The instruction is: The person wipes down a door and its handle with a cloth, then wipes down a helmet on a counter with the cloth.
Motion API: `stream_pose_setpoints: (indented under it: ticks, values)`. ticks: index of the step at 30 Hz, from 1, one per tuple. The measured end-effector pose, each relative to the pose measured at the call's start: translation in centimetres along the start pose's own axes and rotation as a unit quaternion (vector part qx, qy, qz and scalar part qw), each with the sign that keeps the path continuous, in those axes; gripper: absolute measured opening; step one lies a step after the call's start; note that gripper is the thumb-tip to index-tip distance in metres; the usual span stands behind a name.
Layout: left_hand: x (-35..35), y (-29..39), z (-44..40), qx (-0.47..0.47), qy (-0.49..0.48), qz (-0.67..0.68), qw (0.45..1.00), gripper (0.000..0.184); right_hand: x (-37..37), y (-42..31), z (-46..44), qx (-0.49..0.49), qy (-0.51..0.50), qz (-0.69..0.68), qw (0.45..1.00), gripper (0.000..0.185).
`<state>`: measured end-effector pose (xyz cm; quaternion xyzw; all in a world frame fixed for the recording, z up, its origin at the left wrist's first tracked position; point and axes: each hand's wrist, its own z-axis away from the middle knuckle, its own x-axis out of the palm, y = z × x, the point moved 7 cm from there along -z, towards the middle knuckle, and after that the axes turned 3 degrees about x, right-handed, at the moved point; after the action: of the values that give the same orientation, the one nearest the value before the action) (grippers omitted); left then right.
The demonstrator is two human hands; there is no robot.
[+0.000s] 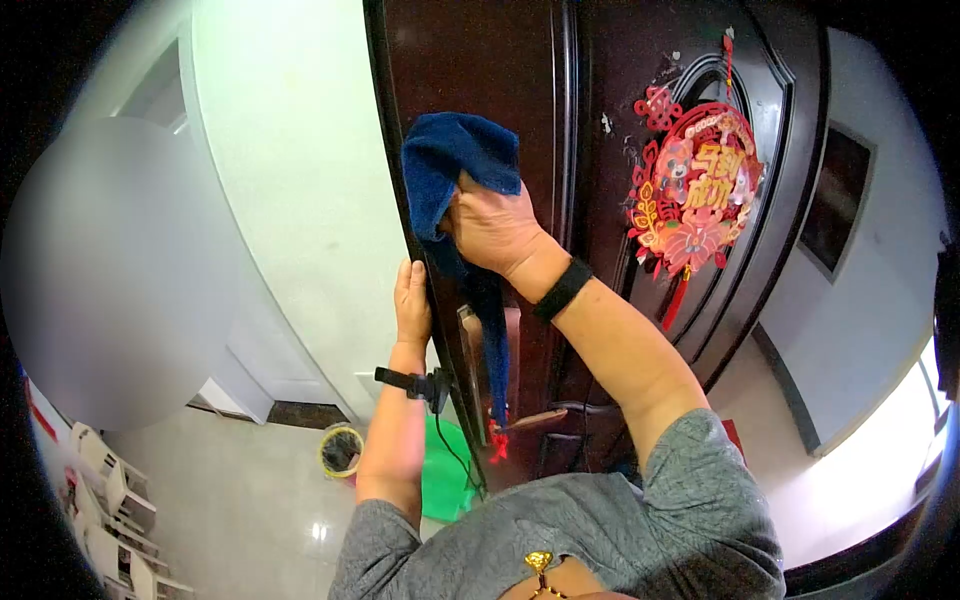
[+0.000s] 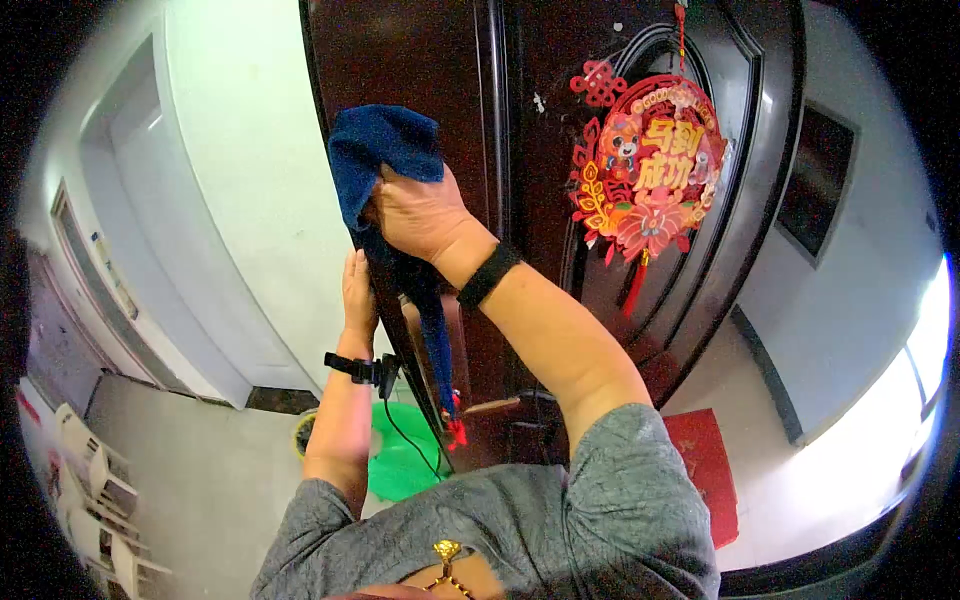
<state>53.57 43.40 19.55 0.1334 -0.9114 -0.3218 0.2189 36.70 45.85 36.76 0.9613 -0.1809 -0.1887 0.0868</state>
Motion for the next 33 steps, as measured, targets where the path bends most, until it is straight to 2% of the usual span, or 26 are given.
stream_pose_setpoints:
  ticks: [2, 3, 4, 6, 8, 9, 11, 12, 13, 14, 15, 16, 17, 18, 20, 21, 22, 24, 25, 27, 28, 29, 30, 31, 32, 33]
  values:
    - [-0.3, -1.9, -0.7, 0.013, -0.048, 0.016, 0.999, 0.032, 0.4, 0.3, 1.9, 0.02, 0.0, 0.009, 1.0, 0.04]
    - [-0.3, -0.6, -0.6, 0.051, -0.019, -0.089, 0.995, 0.034, 0.6, 0.5, 3.3, 0.029, -0.006, 0.01, 1.0, 0.04]
    - [-0.2, -0.8, -0.8, 0.038, -0.023, -0.088, 0.995, 0.034, 0.2, 0.5, 5.0, 0.015, 0.015, 0.003, 1.0, 0.041]
    - [-0.2, -0.3, -1.0, 0.086, -0.042, -0.142, 0.985, 0.036, -0.1, 1.6, 8.7, 0.014, 0.024, -0.008, 1.0, 0.042]
    - [-0.2, -0.4, -0.5, 0.019, -0.032, -0.095, 0.995, 0.036, -0.7, 3.2, 12.0, -0.029, 0.013, -0.045, 0.998, 0.042]
    - [0.0, 0.1, -0.2, 0.038, -0.045, -0.105, 0.993, 0.034, -1.7, 3.7, 12.9, -0.022, 0.007, -0.046, 0.999, 0.042]
    - [-0.6, 4.4, 2.2, 0.186, 0.106, -0.296, 0.931, 0.037, -4.3, 5.0, 13.5, -0.014, 0.031, -0.066, 0.997, 0.042]
    - [0.8, 8.3, 4.3, 0.247, 0.123, -0.296, 0.915, 0.044, -4.2, 6.6, 15.8, 0.08, 0.036, -0.06, 0.994, 0.041]
    - [2.5, 11.2, 6.4, 0.301, 0.135, -0.258, 0.908, 0.039, -5.7, 6.2, 15.7, 0.086, 0.071, -0.055, 0.992, 0.039]
    - [4.2, 12.2, 8.1, 0.317, 0.094, -0.206, 0.921, 0.037, -7.6, 5.5, 15.3, 0.09, 0.104, -0.05, 0.989, 0.037]
    - [6.6, 13.1, 9.7, 0.328, -0.01, -0.217, 0.92, 0.041, -9.1, 4.2, 14.9, 0.07, 0.118, -0.021, 0.99, 0.035]
    - [9.4, 13.6, 11.0, 0.34, -0.11, -0.177, 0.917, 0.053, -9.0, 3.8, 15.6, 0.068, 0.116, -0.016, 0.991, 0.035]
    - [11.2, 12.9, 12.2, 0.317, -0.146, -0.15, 0.925, 0.064, -8.1, 5.5, 17.1, 0.2, 0.114, -0.168, 0.958, 0.034]
    - [13.5, 14.3, 12.7, 0.328, -0.166, -0.187, 0.911, 0.073, -7.2, 6.6, 17.6, 0.287, 0.082, -0.312, 0.902, 0.034]
    - [15.8, 13.1, 12.9, 0.307, -0.181, -0.212, 0.91, 0.076, -5.5, 7.9, 19.8, 0.471, 0.106, -0.56, 0.673, 0.032]
    - [16.3, 11.6, 12.6, 0.247, -0.185, -0.199, 0.93, 0.073, -10.1, 5.8, 15.7, 0.263, 0.129, -0.254, 0.922, 0.034]
    - [16.5, 10.4, 12.2, 0.186, -0.188, -0.185, 0.946, 0.071, -12.3, 1.2, 13.1, 0.004, 0.126, 0.106, 0.986, 0.035]
    - [16.9, 10.7, 11.7, 0.19, -0.193, -0.177, 0.946, 0.063, -13.2, 1.7, 12.1, 0.037, 0.093, 0.133, 0.986, 0.037]
    - [16.7, 10.2, 11.8, 0.15, -0.204, -0.154, 0.955, 0.06, -13.1, 5.2, 13.4, 0.217, 0.114, -0.063, 0.967, 0.036]
    - [16.6, 9.0, 12.5, 0.088, -0.225, -0.133, 0.961, 0.047, -11.8, 6.9, 16.3, 0.3, 0.146, -0.199, 0.921, 0.034]
    - [15.8, 7.4, 13.1, 0.078, -0.223, -0.136, 0.962, 0.047, -11.1, 7.7, 17.8, 0.338, 0.17, -0.262, 0.888, 0.033]
    - [15.2, 4.1, 14.4, 0.028, -0.296, -0.167, 0.94, 0.042, -10.5, 7.1, 18.9, 0.267, 0.131, -0.193, 0.935, 0.033]
    - [14.7, 2.3, 16.1, -0.028, -0.365, -0.195, 0.91, 0.038, -9.7, 6.1, 20.1, 0.281, 0.096, -0.208, 0.932, 0.031]
    - [13.8, 2.0, 17.4, 0.018, -0.361, -0.219, 0.906, 0.035, -8.9, 5.0, 21.3, 0.295, 0.062, -0.22, 0.928, 0.03]
    - [12.7, 0.9, 18.7, -0.006, -0.353, -0.222, 0.909, 0.035, -8.2, 3.9, 22.6, 0.309, 0.027, -0.231, 0.922, 0.028]
    - [11.4, -1.1, 20.4, -0.044, -0.376, -0.286, 0.88, 0.036, -6.9, 3.8, 24.4, 0.369, 0.018, -0.288, 0.883, 0.028]
